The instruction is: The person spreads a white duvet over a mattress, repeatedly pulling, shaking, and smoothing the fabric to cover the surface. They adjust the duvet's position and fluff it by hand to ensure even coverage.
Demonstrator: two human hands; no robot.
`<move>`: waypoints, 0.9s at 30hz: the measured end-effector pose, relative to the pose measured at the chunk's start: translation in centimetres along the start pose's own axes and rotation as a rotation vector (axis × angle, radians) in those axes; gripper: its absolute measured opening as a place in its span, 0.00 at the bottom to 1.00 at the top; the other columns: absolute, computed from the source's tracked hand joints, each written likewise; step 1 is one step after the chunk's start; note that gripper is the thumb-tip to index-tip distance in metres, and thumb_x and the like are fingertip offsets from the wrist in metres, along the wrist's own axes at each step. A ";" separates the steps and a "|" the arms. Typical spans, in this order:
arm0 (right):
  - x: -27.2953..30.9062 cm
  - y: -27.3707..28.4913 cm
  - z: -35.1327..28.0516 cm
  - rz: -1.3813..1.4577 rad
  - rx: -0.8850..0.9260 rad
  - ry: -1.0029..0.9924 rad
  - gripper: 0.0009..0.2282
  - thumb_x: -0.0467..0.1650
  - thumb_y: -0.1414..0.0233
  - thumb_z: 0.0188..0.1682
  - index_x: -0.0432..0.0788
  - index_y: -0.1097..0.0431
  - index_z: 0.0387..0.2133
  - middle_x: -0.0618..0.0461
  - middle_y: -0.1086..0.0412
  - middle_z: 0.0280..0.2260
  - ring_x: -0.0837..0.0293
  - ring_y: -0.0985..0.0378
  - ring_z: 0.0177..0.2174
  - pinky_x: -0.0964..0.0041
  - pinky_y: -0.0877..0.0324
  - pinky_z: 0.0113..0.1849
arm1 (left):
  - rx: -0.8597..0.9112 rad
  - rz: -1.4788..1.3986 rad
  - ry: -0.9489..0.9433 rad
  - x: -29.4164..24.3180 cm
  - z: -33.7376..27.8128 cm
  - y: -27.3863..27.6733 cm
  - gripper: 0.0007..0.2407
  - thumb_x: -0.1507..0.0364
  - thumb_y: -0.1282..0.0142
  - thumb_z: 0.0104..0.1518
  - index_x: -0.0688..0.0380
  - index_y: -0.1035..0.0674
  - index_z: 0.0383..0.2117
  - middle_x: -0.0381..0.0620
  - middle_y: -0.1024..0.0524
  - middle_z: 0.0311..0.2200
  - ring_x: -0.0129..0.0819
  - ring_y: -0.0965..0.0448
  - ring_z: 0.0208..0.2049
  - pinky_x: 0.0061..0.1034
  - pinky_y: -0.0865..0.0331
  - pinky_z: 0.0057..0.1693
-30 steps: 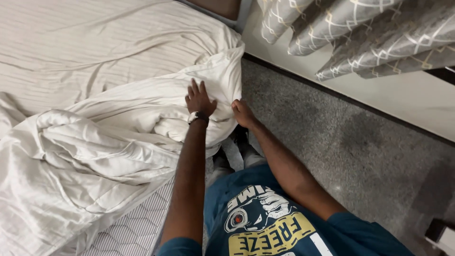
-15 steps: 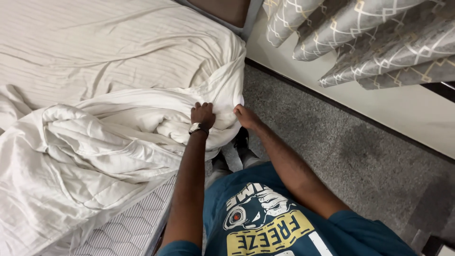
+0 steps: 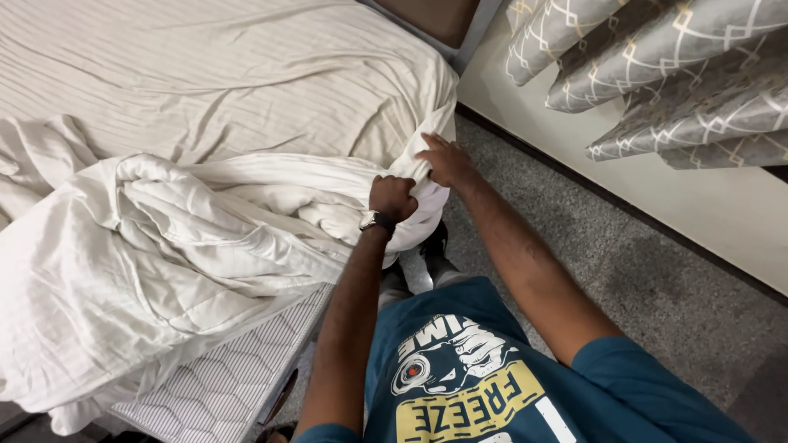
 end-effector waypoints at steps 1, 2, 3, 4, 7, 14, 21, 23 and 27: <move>-1.1 -2.0 0.8 0.004 -0.002 -0.001 0.23 0.29 0.45 0.48 0.58 0.32 0.58 0.53 0.55 0.72 0.45 0.54 0.70 0.34 0.47 0.63 | 0.002 0.004 -0.001 0.1 -0.2 -0.3 0.10 0.63 0.50 0.48 0.40 0.18 0.34 0.39 0.17 0.30 0.42 0.16 0.40 0.37 0.30 0.51; -2.1 -3.9 1.7 -0.021 -0.013 0.033 0.22 0.29 0.47 0.48 0.59 0.33 0.57 0.52 0.48 0.69 0.45 0.49 0.68 0.34 0.46 0.62 | 0.002 0.000 -0.007 0.2 -0.4 -0.6 0.10 0.63 0.50 0.47 0.40 0.18 0.33 0.39 0.17 0.29 0.42 0.16 0.40 0.37 0.30 0.51; -3.3 -5.9 2.5 -0.048 -0.024 0.067 0.21 0.30 0.48 0.48 0.59 0.35 0.57 0.52 0.42 0.66 0.45 0.43 0.67 0.34 0.45 0.62 | 0.001 -0.006 -0.013 0.1 -0.6 -1.0 0.10 0.63 0.50 0.47 0.40 0.18 0.32 0.38 0.18 0.29 0.42 0.16 0.39 0.38 0.30 0.51; -3.8 -6.9 2.4 -0.046 -0.025 0.066 0.21 0.30 0.48 0.48 0.59 0.35 0.57 0.52 0.42 0.66 0.45 0.43 0.67 0.34 0.45 0.62 | 0.002 -0.004 -0.015 -0.3 -0.9 -0.9 0.10 0.63 0.50 0.47 0.40 0.18 0.32 0.38 0.18 0.29 0.42 0.16 0.39 0.38 0.30 0.51; -3.8 -8.6 1.4 -0.041 -0.232 0.219 0.19 0.32 0.43 0.39 0.52 0.27 0.48 0.50 0.30 0.50 0.44 0.35 0.61 0.35 0.46 0.62 | 0.016 -0.044 -0.020 -1.3 -2.3 -0.7 0.09 0.65 0.51 0.47 0.41 0.19 0.32 0.40 0.18 0.28 0.43 0.17 0.39 0.38 0.30 0.51; 0.8 -5.6 -1.7 -0.053 -0.166 0.120 0.08 0.38 0.44 0.34 0.52 0.27 0.26 0.59 0.28 0.33 0.55 0.27 0.48 0.53 0.34 0.54 | -0.065 -0.128 -0.113 -0.9 -6.2 1.7 0.07 0.68 0.49 0.44 0.47 0.19 0.27 0.43 0.21 0.22 0.46 0.17 0.34 0.40 0.29 0.49; 5.9 -0.5 -5.9 0.023 -0.225 0.139 0.06 0.34 0.49 0.36 0.50 0.26 0.25 0.57 0.27 0.30 0.56 0.24 0.41 0.57 0.37 0.53 | -0.161 -0.204 -0.213 -0.5 -9.5 5.3 0.04 0.69 0.51 0.40 0.49 0.24 0.20 0.44 0.26 0.17 0.47 0.20 0.30 0.40 0.29 0.45; 6.6 -1.2 -6.6 0.054 -0.255 0.167 0.05 0.34 0.49 0.37 0.50 0.27 0.24 0.57 0.28 0.29 0.56 0.25 0.40 0.56 0.37 0.51 | -0.200 -0.221 -0.239 0.0 -11.0 5.4 0.06 0.69 0.51 0.40 0.49 0.21 0.22 0.45 0.25 0.18 0.48 0.20 0.30 0.40 0.30 0.44; 11.0 -0.4 -9.3 0.149 -0.347 0.180 0.03 0.34 0.48 0.36 0.52 0.28 0.22 0.58 0.28 0.26 0.54 0.24 0.35 0.53 0.36 0.46 | -0.287 -0.293 -0.286 1.8 -14.2 7.0 0.09 0.66 0.51 0.36 0.52 0.20 0.22 0.48 0.25 0.18 0.50 0.22 0.29 0.42 0.32 0.43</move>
Point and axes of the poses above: each hand's wrist, its own z-axis towards the middle knuckle, its own y-axis out of the back of the hand, x = y × z, the point moved 1 cm from there along z, towards the middle knuckle
